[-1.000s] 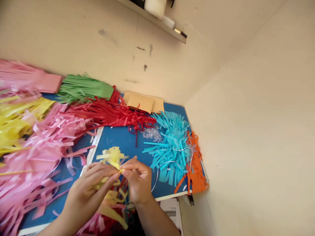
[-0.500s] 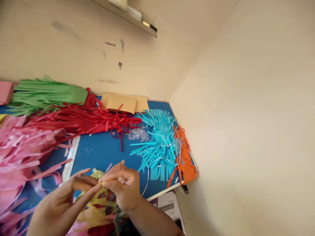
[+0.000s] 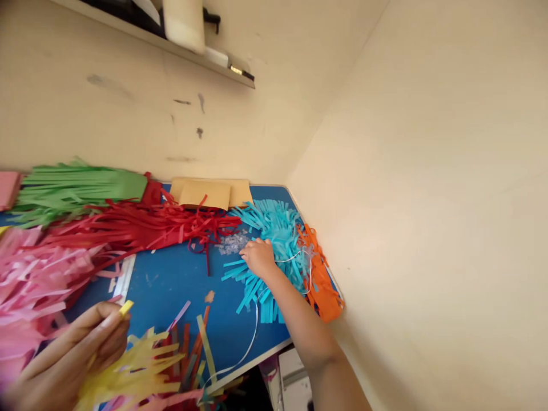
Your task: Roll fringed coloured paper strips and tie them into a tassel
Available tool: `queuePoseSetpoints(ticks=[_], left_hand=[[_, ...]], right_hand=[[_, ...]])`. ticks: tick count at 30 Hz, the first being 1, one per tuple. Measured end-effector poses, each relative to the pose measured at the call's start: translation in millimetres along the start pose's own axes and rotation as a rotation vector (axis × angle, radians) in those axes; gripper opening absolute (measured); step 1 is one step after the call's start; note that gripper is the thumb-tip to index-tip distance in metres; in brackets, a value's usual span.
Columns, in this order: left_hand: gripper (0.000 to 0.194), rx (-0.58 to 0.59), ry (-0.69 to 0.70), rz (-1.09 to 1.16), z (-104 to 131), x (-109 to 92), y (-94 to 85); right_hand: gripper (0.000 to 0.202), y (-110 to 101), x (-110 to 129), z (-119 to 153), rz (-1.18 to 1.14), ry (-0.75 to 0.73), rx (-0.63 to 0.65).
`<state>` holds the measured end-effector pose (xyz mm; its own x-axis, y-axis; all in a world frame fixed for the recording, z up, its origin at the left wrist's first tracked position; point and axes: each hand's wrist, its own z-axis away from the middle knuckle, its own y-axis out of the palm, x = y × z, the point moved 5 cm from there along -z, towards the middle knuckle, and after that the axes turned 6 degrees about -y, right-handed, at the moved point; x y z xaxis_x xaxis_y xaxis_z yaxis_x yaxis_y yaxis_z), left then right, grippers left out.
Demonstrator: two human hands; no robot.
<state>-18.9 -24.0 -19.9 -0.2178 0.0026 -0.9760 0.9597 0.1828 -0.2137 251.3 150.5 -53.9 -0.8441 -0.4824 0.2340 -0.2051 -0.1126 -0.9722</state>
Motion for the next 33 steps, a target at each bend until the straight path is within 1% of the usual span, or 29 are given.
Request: queuePoseSetpoints(ticks=[2, 3, 4, 6, 7, 9, 11, 13, 16, 19, 21, 25, 28, 31, 33], left_hand=[[0.038, 0.060, -0.157, 0.101, 0.9, 3.5, 5.8], [0.039, 0.064, -0.204, 0.105, 1.3, 4.1, 6.8], [0.040, 0.050, -0.209, 0.065, 1.3, 3.0, 6.6], [0.041, 0.047, -0.146, -0.052, 0.1, -2.1, 7.5], [0.041, 0.054, -0.097, -0.106, -0.5, -5.4, 9.1], [0.039, 0.051, 0.000, -0.179, -1.3, -11.8, 13.0], [0.035, 0.019, 0.065, -0.213, -0.8, -16.1, 16.0], [0.032, -0.018, 0.096, -0.228, 0.9, -17.8, 17.4], [0.030, -0.025, 0.100, -0.234, 4.1, -17.2, 17.8], [0.028, -0.022, 0.102, -0.239, 6.3, -16.8, 16.3], [0.026, -0.018, 0.117, -0.245, 7.1, -18.1, 15.8], [0.020, -0.008, 0.181, -0.292, 7.9, -24.5, 16.7], [0.014, 0.015, 0.264, -0.331, 8.7, -32.1, 18.7], [0.012, 0.027, 0.337, -0.362, 10.0, -38.8, 20.7], [0.012, 0.025, 0.352, -0.387, 10.4, -41.0, 22.2]], right_hand=[[0.015, -3.6, 7.4, 1.3, 0.000, -0.007, -0.007], [0.015, -8.0, 13.2, 3.6, -0.008, -0.005, -0.022], [0.014, -13.2, 20.7, 7.1, -0.014, -0.002, -0.043], [0.013, -23.1, 43.5, 17.5, -0.107, -0.037, -0.105], [0.013, -25.9, 58.7, 24.3, -0.224, -0.077, -0.142], [0.008, -25.8, 92.1, 39.6, -0.598, -0.172, -0.222], [0.005, -16.5, 119.2, 53.3, -0.989, -0.195, -0.289], [0.006, -1.3, 136.1, 62.4, -1.235, -0.144, -0.310], [0.008, 18.3, 145.9, 69.3, -1.460, -0.039, -0.260], [0.014, 26.2, 146.2, 72.7, -1.629, 0.045, -0.220], [0.017, 26.1, 145.4, 74.2, -1.653, 0.061, -0.227], [0.014, 23.8, 144.7, 77.1, -1.537, 0.052, -0.263], [0.012, 20.9, 144.2, 80.2, -1.457, 0.036, -0.307], [0.010, 14.1, 144.3, 84.0, -1.340, -0.004, -0.354], [0.007, 8.0, 146.2, 85.6, -1.229, -0.062, -0.367]])
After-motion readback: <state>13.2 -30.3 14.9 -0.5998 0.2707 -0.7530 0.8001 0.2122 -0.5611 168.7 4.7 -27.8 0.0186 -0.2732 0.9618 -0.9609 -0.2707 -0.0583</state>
